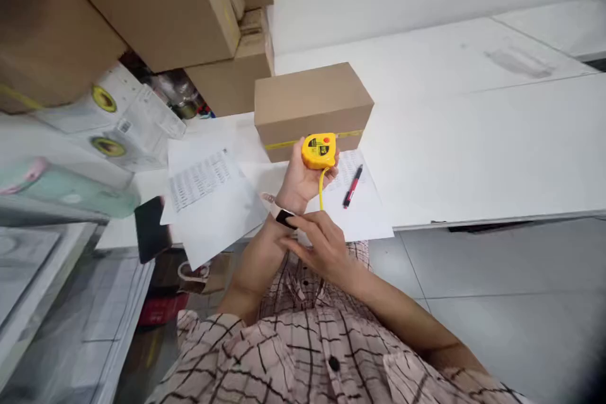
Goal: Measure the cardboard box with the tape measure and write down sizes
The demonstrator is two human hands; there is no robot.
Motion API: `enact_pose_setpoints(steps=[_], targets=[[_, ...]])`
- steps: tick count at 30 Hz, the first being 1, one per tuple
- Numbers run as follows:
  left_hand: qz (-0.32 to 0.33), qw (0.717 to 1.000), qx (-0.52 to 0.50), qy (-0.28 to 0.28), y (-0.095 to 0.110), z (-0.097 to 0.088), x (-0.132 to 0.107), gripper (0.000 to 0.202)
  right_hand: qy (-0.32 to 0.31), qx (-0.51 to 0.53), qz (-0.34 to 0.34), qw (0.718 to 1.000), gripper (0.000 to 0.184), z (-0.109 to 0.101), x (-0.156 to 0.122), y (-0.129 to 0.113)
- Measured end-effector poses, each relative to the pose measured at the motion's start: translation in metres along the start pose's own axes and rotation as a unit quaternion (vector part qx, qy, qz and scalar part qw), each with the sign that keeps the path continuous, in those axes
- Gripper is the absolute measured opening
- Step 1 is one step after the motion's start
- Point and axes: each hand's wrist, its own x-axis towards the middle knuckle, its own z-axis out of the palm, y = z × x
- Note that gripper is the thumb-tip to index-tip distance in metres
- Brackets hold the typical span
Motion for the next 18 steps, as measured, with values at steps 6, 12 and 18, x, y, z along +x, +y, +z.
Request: enact_pose_setpoints(steps=[6,12,18], targets=[[0.008,0.999,0.005,0.033,-0.004,-0.002,-0.007,0.044,0.007,-0.016,-0.033,0.999,0.035,0.0,0.004,0.012],[0.029,0.999,0.017,0.037,-0.004,-0.001,-0.013,0.043,-0.044,-0.047,-0.06,0.996,0.029,-0.009,0.016,0.012],[0.02,0.998,0.043,0.051,0.009,0.002,-0.015,0.047,0.068,0.006,0.127,0.99,0.043,-0.06,0.067,0.066]])
